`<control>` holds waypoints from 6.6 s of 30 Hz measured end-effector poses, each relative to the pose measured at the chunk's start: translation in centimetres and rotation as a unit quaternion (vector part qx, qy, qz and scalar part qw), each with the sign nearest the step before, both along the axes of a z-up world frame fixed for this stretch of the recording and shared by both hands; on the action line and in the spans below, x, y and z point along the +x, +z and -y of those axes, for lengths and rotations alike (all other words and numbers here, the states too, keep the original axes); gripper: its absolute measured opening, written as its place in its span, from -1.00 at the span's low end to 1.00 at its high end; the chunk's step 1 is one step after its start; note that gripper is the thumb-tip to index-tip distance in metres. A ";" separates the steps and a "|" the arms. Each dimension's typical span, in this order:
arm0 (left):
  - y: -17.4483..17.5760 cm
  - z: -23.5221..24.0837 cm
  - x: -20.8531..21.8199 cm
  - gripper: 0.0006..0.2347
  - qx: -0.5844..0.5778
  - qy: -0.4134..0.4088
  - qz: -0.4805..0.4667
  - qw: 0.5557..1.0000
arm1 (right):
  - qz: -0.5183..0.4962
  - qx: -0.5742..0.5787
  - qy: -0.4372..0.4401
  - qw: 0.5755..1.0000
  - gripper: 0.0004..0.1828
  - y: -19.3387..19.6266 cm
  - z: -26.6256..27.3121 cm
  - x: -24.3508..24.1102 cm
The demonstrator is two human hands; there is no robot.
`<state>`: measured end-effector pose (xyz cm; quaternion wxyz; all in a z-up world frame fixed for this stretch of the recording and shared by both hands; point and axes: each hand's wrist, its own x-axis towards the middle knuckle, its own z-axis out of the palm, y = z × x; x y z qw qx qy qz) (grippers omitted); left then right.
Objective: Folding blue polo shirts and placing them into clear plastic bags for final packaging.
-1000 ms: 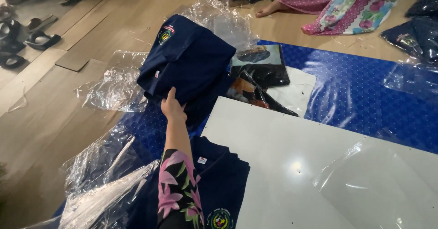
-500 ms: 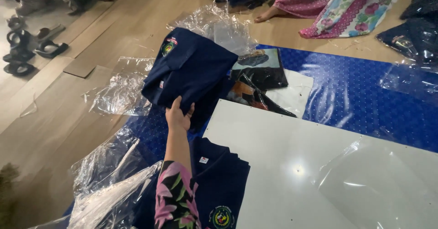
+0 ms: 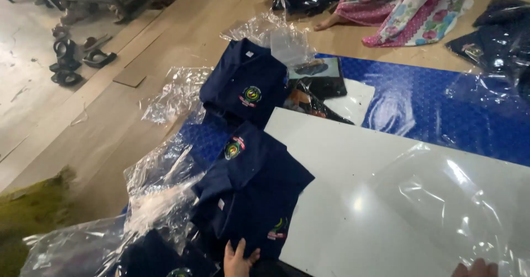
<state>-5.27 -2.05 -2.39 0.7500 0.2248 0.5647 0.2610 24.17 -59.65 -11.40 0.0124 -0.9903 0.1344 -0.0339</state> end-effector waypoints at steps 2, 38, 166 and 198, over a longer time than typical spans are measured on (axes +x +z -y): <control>6.7 1.0 -0.1 -0.40 0.031 -0.049 -0.047 0.997 | -0.006 -0.005 0.002 1.000 -0.52 4.0 -3.7 -4.2; 6.0 15.7 0.1 -0.48 -0.124 -0.077 0.198 0.969 | -0.243 0.474 0.172 0.829 -0.43 18.7 -42.1 -9.3; 5.0 22.9 16.7 -0.54 0.572 -0.716 -0.399 0.036 | 0.308 0.614 -0.114 0.718 -0.63 18.6 5.1 -11.0; 7.3 27.4 16.2 -0.43 0.611 -0.625 -0.275 0.401 | -0.052 0.806 0.087 0.583 -0.61 19.1 2.2 -12.0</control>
